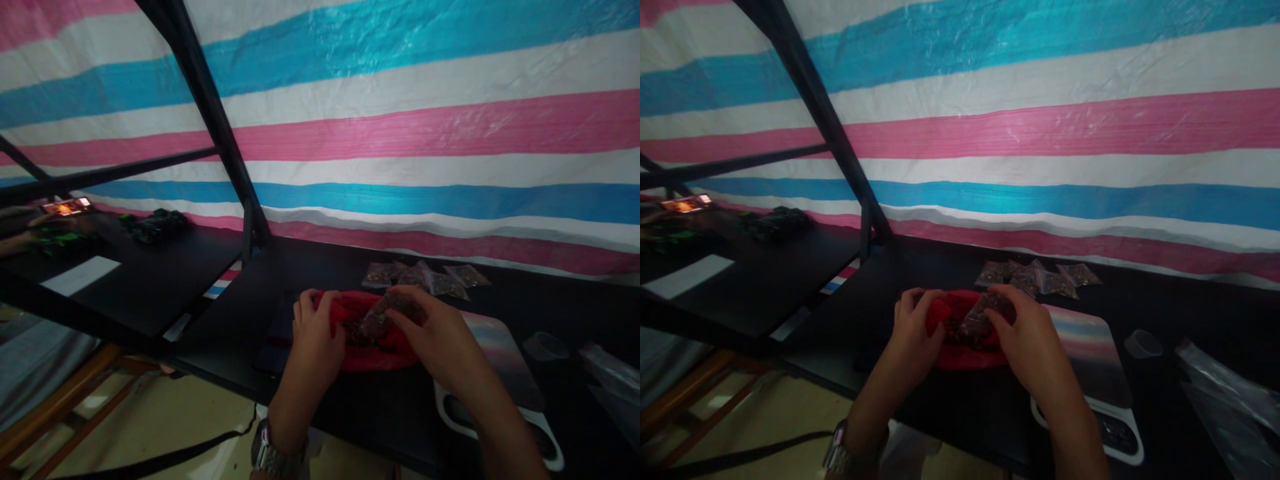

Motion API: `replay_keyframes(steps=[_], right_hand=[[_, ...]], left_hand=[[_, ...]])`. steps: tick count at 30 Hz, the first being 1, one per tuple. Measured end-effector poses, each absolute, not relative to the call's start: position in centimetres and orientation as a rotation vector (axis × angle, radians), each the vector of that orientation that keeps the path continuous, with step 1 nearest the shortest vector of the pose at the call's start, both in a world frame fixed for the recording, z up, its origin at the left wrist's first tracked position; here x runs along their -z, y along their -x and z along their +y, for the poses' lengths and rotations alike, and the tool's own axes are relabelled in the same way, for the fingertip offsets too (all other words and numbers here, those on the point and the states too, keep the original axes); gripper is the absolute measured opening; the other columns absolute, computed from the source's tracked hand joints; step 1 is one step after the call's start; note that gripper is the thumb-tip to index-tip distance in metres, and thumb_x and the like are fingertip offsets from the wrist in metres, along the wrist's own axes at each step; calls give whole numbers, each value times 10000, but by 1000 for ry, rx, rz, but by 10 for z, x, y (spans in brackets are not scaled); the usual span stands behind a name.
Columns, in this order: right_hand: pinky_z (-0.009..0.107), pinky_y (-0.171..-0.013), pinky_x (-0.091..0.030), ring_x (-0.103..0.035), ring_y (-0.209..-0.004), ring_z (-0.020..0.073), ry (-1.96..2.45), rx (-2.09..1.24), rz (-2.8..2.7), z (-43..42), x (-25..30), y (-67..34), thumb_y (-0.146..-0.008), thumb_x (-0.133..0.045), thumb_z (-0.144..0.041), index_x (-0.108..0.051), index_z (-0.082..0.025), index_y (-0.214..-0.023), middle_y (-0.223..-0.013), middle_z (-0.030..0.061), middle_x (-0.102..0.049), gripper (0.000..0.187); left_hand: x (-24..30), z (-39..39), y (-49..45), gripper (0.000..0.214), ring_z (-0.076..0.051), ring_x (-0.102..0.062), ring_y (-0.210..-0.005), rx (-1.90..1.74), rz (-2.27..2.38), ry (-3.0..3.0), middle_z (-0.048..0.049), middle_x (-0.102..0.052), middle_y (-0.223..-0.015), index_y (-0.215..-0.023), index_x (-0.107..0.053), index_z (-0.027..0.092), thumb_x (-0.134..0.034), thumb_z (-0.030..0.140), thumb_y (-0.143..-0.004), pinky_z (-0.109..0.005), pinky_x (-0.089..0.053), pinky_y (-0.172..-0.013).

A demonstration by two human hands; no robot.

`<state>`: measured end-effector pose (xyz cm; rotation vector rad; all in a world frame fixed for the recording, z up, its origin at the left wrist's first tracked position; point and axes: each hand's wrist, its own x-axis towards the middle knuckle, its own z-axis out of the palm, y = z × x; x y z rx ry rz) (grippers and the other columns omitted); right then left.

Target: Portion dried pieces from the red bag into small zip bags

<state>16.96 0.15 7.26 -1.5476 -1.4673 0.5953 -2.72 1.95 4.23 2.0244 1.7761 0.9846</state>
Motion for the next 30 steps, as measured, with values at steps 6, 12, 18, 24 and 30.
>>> replay_keyframes(steps=[6,12,18,24,30], right_hand=[[446,-1006,-599,-795,-1002,288,1521,-471,-1522,-8,-94,-160,-831,-713,-267,-839,-272,-1085,-1049,56,-849,284],[422,-988,-607,-805,-985,269,1503,-510,-1591,-12,-96,-157,-876,-658,-247,-852,-270,-1078,-1071,47,-857,281],[355,-846,-629,-813,-865,249,1495,-505,-1518,-17,-103,-149,-896,-659,-319,-868,-286,-969,-962,26,-864,224],[371,-804,-621,-807,-812,258,1522,-514,-1477,-17,-101,-148,-890,-676,-346,-869,-285,-937,-913,25,-860,208],[384,-826,-633,-807,-845,266,1464,-564,-1405,-18,-95,-150,-895,-698,-373,-858,-281,-965,-957,40,-860,197]], left_hand=[[-53,22,33,510,-233,-666,-1083,-1321,1470,-1856,-84,-671,-1130,-1085,-718,207,-493,-111,-755,-422,-546,-1034],[-53,22,35,460,-205,-674,-1040,-1401,1096,-1641,-38,-707,-1071,-1022,-711,234,-488,-78,-766,-361,-537,-963],[-54,21,36,509,-188,-661,-1031,-1427,1066,-1704,-29,-684,-1063,-1000,-723,239,-453,-94,-725,-328,-524,-936],[-57,21,38,569,-184,-661,-1050,-1401,1157,-1860,-35,-677,-1082,-1035,-707,238,-425,-124,-699,-320,-531,-955],[-66,9,38,531,-260,-576,-1268,-1249,1278,-2001,-78,-610,-1282,-1161,-708,267,-552,-58,-772,-452,-466,-1135]])
